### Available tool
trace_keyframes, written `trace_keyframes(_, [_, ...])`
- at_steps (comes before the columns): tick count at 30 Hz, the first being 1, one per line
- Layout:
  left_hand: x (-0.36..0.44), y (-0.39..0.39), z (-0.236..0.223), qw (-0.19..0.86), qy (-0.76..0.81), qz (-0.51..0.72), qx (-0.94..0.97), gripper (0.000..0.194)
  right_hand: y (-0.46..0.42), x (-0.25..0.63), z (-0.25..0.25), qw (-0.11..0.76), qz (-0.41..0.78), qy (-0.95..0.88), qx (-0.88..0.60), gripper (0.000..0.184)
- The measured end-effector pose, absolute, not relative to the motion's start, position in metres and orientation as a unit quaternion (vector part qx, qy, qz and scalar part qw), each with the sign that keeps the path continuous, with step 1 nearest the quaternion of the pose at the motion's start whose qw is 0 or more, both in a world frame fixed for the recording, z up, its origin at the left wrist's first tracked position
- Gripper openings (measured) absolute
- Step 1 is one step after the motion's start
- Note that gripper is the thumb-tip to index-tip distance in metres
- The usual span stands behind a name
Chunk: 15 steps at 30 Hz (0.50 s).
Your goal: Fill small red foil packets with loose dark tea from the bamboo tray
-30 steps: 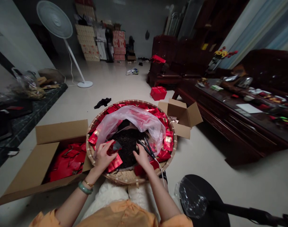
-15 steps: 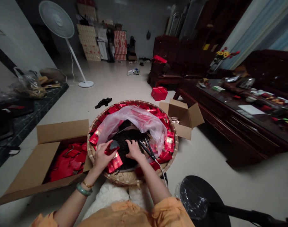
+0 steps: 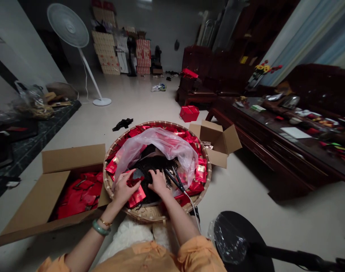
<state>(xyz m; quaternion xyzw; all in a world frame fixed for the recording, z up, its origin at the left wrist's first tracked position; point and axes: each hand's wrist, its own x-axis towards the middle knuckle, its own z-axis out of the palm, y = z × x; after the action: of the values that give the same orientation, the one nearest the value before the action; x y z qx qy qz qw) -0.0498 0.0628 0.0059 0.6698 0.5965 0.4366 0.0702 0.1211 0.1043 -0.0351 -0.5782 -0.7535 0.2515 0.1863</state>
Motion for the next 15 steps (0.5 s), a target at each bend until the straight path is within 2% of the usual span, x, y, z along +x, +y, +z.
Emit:
trace_keyframes(2, [-0.050,0.063,0.006,0.070,0.600,0.434,0.669,0.044,0.106,0.124,-0.036,0.227,0.277,-0.735,-0.576,0.055])
trace_keyframes(5, [-0.051,0.063,0.008,0.061,0.605,0.431,0.667,0.043,0.109,0.128,-0.037,0.333,0.341,-0.678,-0.559,0.050])
trace_keyframes(9, [-0.052,0.064,0.011,0.057,0.615,0.426,0.661,0.043,0.111,0.129,-0.038,0.445,0.542,-0.478,-0.528,0.047])
trace_keyframes(12, [-0.052,0.064,0.010,0.064,0.620,0.424,0.657,0.044,0.110,0.130,-0.039,0.454,0.707,-0.296,-0.454,0.036])
trace_keyframes(15, [-0.052,0.064,0.008,0.077,0.617,0.428,0.655,0.044,0.109,0.134,-0.036,0.444,0.784,-0.212,-0.378,0.022])
